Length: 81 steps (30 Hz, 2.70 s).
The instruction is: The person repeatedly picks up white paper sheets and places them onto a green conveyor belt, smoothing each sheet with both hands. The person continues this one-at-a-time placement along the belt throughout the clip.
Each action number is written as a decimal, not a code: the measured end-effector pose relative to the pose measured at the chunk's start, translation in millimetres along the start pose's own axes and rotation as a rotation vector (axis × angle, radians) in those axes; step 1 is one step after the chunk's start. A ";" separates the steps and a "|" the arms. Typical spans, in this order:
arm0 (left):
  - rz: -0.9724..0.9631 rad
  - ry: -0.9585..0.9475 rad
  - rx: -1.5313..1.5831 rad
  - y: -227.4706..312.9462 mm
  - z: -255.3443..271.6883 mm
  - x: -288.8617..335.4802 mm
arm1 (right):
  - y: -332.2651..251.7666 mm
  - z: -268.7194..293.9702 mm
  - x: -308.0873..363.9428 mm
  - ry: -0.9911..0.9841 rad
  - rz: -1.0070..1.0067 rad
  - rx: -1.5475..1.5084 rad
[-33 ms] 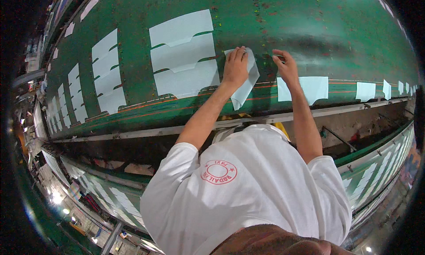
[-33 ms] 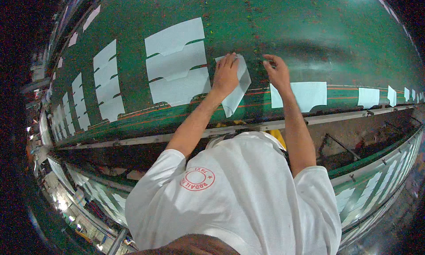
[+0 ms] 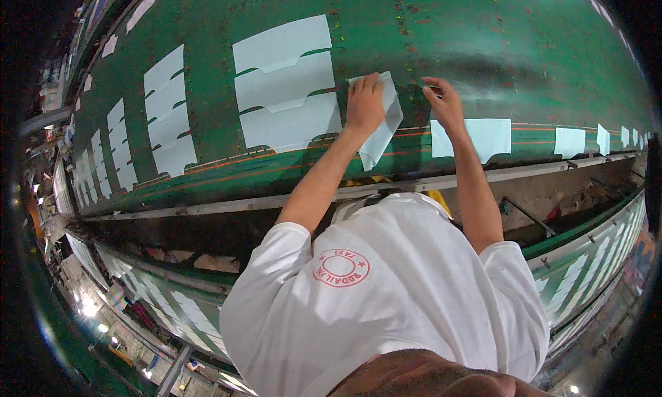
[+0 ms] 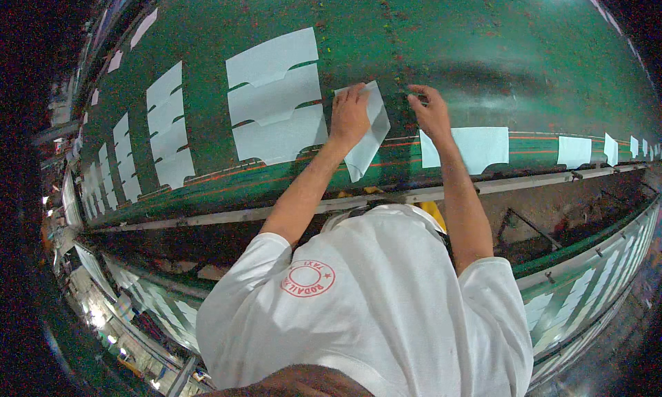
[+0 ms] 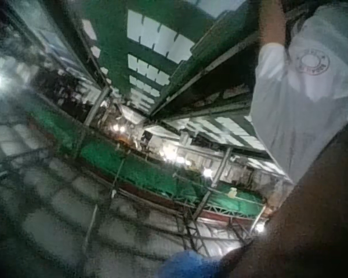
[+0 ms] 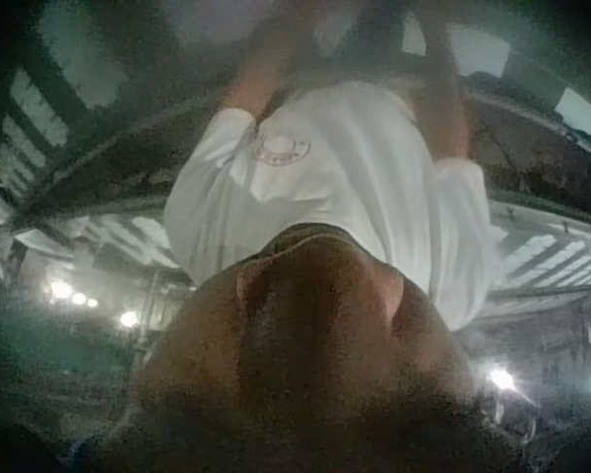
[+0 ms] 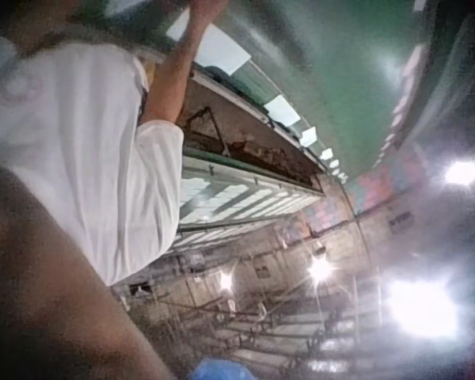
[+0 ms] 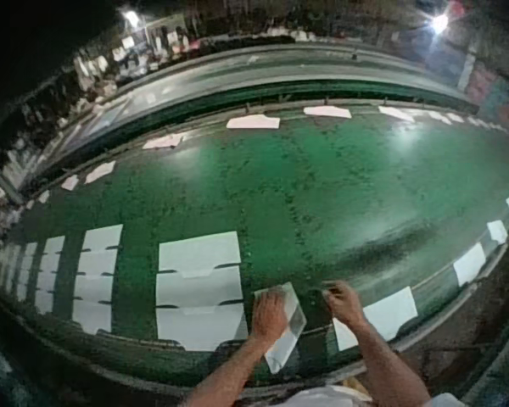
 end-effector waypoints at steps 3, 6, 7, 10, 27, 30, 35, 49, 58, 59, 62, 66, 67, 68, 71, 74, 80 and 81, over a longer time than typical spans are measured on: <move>0.110 0.049 -0.004 -10.2 1.5 -11.6 | 1.0 -10.4 -5.0 -0.122 0.080 -0.014; 0.077 0.088 0.009 -25.9 2.6 -23.3 | -3.6 -31.4 -11.8 -0.158 0.161 -0.043; 0.050 0.111 0.024 -28.4 3.5 -24.0 | -5.1 -40.7 -11.8 -0.145 0.166 -0.065; -0.006 0.174 0.091 -32.9 5.8 -25.8 | -11.2 -58.7 -16.1 -0.111 0.201 -0.041; 0.228 0.312 0.594 -211.8 179.0 14.3 | -126.7 -143.1 -43.8 -0.597 0.276 -0.053; 0.077 0.171 0.649 -191.3 204.0 6.4 | -161.0 -188.9 -46.6 -0.493 0.656 0.123; 0.318 0.447 0.815 -229.4 240.8 4.9 | -166.4 -220.0 -54.7 -0.752 0.345 0.323; 0.336 0.537 0.256 -405.4 138.1 14.7 | -185.9 -212.3 -206.7 -0.093 0.195 0.213; 0.184 0.510 0.034 -432.3 119.3 -1.2 | -182.9 -222.2 -234.4 0.123 0.426 0.312; 0.145 0.507 -0.031 -434.0 118.5 -1.8 | -181.2 -223.2 -237.0 0.124 0.427 0.324; 0.168 0.431 -0.033 -438.7 115.9 -1.7 | -180.3 -225.2 -243.7 0.143 0.475 0.377; 0.230 0.210 -0.357 -440.8 111.4 -7.8 | -183.9 -220.3 -242.3 0.105 0.457 0.460; 0.272 0.172 -0.407 -439.1 107.5 -13.1 | -184.5 -217.9 -238.8 0.041 0.454 0.353; 0.345 0.093 -0.450 -437.0 103.4 -19.0 | -184.4 -214.3 -234.0 -0.021 0.452 0.248; 0.495 0.007 -0.392 -410.5 77.5 -48.3 | -173.0 -193.0 -208.8 -0.092 0.392 0.127; 0.427 0.033 -0.286 -360.6 47.8 -86.1 | -146.6 -163.5 -171.8 -0.029 0.322 0.110; 0.061 0.070 -0.182 -229.2 -2.5 -167.6 | -98.1 -116.3 -97.2 0.150 0.211 0.020; -0.018 0.024 -0.137 -212.5 -5.8 -173.4 | -93.1 -106.8 -84.8 0.180 0.206 0.025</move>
Point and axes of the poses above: each hand's wrist, its own x-axis away from the middle knuckle, its own z-axis out of the back of the hand, y = z × x, the point moved 1 cm from there along -x, towards the middle knuckle, and after that the axes turned 14 degrees about -z, right-handed, at the moved point
